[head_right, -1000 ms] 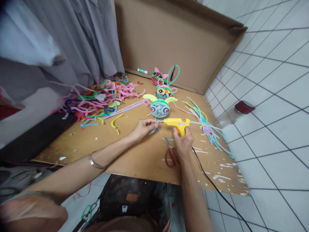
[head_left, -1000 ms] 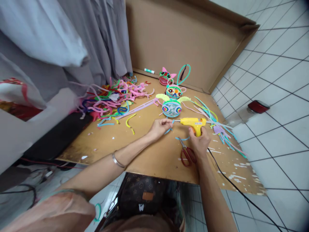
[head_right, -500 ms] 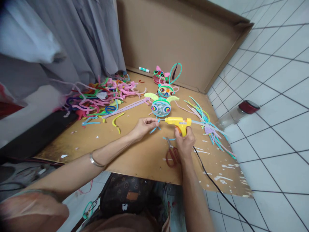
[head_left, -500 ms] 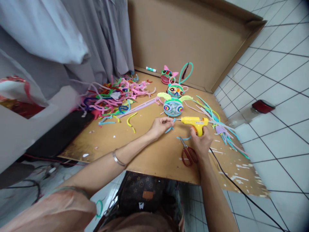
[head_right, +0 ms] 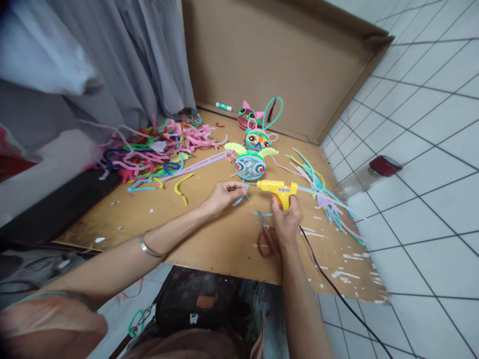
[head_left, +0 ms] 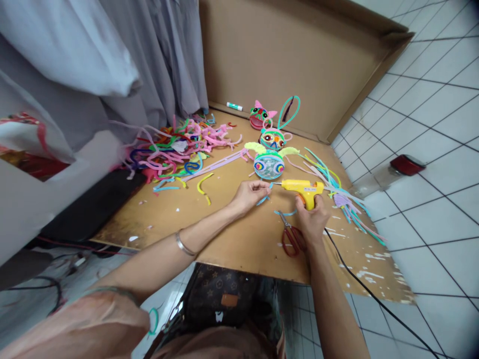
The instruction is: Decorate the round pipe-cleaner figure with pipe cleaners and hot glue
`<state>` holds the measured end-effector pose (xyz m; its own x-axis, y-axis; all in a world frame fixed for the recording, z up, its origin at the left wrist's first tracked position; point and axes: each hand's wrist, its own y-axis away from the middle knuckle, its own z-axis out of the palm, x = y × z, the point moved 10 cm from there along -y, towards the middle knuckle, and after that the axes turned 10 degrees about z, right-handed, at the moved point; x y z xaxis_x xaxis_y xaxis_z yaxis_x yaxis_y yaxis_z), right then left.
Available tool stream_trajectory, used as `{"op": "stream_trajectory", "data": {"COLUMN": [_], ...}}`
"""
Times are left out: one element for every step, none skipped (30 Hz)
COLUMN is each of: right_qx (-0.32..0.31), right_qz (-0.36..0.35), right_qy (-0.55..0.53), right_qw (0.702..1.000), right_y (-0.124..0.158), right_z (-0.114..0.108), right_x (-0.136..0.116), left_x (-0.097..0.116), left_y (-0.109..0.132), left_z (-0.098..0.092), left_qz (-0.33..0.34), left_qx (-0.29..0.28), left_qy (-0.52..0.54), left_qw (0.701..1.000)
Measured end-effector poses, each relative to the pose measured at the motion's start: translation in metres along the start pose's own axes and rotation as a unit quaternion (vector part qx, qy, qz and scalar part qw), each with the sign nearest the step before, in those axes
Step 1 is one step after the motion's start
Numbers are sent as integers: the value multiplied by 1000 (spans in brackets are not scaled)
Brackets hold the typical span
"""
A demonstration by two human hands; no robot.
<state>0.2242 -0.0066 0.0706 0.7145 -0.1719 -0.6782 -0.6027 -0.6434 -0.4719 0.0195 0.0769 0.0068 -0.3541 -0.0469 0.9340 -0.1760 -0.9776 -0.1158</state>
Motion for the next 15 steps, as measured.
{"op": "stream_trajectory", "data": {"right_qx": [2,3,4,3,1,-1,0,2,5,9,13,15,15,14,12], "right_qz": [0,-1,-1,-3,-6,-9,-12,-15,-17,-18,-17,-15,-11,-6,-1], "right_qy": [-1,-2,-4,-5,-4,-2,1,5,9,11,10,8,4,-2,-8], "right_qw": [1000,1000,1000,1000,1000,1000,1000,1000,1000,1000,1000,1000,1000,1000,1000], "right_y": [0,0,0,0,1,1,1,2,2,2,1,1,1,0,0], "right_z": [-1,-1,-1,-1,-1,0,1,1,1,0,-1,-2,-2,-3,-4], "right_x": [0,-1,-1,-1,-2,-2,-2,-3,-3,-3,-3,-3,-2,-2,-1], "left_x": [-1,-1,-1,-1,-1,-1,0,0,0,1,1,0,0,-1,-2], "left_y": [0,0,0,0,0,0,0,0,0,0,-1,-1,-1,-1,-1], "left_z": [0,0,-1,-1,-1,-1,-1,-1,-1,0,0,0,1,1,1], "left_qz": [-3,-6,-7,-7,-6,-5,-3,-1,1,3,4,4,3,1,-1], "left_qx": [3,5,8,10,11,11,10,7,4,1,-2,-5,-6,-6,-6], "left_qy": [2,4,6,7,8,8,7,6,4,1,-2,-4,-5,-5,-4], "left_qw": [1000,1000,1000,1000,1000,1000,1000,1000,1000,1000,1000,1000,1000,1000,1000]}}
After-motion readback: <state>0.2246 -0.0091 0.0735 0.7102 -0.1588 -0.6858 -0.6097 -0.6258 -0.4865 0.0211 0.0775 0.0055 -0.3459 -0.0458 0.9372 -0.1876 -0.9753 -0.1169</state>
